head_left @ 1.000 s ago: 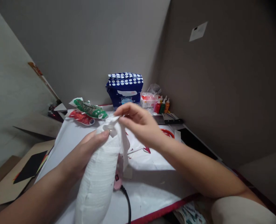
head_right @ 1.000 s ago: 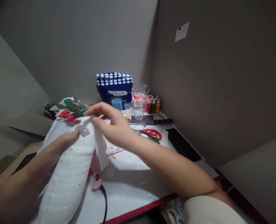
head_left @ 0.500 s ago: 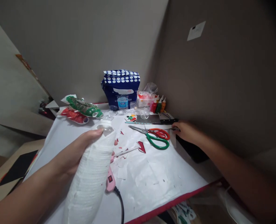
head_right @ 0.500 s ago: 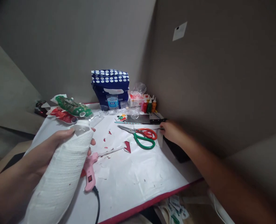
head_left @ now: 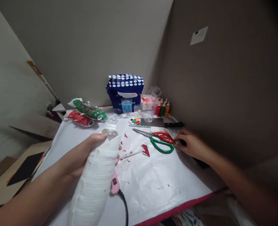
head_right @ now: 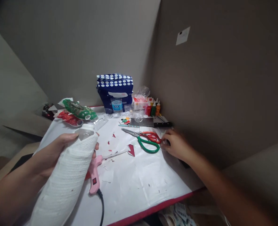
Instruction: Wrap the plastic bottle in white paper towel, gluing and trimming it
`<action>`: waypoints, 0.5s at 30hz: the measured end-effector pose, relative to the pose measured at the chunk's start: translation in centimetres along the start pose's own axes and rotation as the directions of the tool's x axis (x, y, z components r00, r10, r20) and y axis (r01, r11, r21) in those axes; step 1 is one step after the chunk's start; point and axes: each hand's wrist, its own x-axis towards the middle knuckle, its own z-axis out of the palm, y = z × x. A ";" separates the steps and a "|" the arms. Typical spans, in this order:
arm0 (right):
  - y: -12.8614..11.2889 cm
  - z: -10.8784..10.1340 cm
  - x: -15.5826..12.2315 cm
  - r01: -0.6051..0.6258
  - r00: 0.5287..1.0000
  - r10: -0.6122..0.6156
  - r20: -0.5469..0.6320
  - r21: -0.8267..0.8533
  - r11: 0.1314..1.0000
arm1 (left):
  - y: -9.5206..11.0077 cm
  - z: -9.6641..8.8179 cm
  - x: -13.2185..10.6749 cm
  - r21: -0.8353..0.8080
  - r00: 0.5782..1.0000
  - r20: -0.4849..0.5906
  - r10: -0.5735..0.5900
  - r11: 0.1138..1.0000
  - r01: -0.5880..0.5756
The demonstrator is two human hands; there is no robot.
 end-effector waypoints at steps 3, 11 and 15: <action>0.0 0.6 -1.2 -0.004 1.000 0.005 -0.024 0.039 0.999 | 0.1 0.2 0.0 -0.077 0.998 -0.029 -0.054 0.996 0.051; -0.6 -2.0 -1.0 -0.148 0.976 0.194 -0.102 0.345 0.927 | 0.0 1.0 -0.4 -0.066 0.999 0.018 -0.044 0.997 0.045; -1.4 -5.1 -0.3 -0.227 0.971 0.227 0.070 0.553 0.802 | -0.1 1.7 -0.4 -0.058 0.995 0.085 -0.060 0.996 0.065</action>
